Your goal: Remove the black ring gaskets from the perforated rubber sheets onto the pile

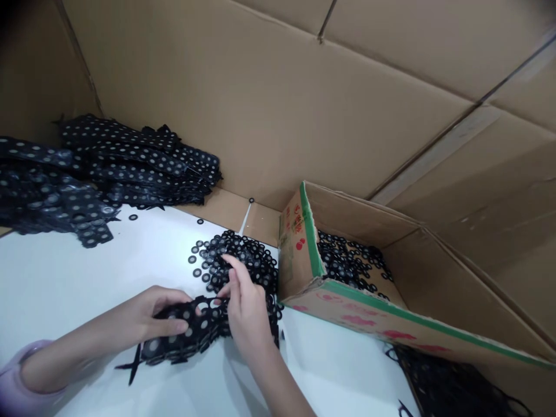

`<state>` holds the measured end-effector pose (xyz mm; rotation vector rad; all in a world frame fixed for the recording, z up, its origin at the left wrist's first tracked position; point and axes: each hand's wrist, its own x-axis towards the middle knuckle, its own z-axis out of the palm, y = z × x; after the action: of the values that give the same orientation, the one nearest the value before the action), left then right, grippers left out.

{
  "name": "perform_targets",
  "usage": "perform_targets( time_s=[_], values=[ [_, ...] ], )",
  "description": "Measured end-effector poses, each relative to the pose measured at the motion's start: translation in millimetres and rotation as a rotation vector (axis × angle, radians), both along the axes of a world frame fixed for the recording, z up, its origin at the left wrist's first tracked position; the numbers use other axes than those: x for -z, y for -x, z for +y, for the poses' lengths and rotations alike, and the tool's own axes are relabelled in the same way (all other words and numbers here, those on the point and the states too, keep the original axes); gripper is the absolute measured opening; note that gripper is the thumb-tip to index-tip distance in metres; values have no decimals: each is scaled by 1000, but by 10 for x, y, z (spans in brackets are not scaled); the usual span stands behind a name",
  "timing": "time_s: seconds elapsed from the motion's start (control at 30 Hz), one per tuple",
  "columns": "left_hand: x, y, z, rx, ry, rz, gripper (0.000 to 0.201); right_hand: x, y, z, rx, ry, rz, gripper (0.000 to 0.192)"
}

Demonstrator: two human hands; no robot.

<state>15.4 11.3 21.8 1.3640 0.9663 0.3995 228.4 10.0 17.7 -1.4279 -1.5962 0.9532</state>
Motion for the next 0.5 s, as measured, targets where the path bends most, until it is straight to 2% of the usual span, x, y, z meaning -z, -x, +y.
perform_targets(
  time_s=[0.1, 0.27, 0.43, 0.5],
  values=[
    [-7, 27, 32, -18, 104, 28, 31, -86, -18, -27, -131, -139, -191, 41],
    [-17, 16, 13, -81, 188, 32, 21, -197, 64, -129, -293, -338, -498, 28],
    [9, -66, -11, -112, 110, -15, 13, -67, 173, -181, -280, -398, -499, 41],
    [21, -79, -9, -110, 81, -30, 16, -39, 186, -183, -311, -358, -471, 44]
  ],
)
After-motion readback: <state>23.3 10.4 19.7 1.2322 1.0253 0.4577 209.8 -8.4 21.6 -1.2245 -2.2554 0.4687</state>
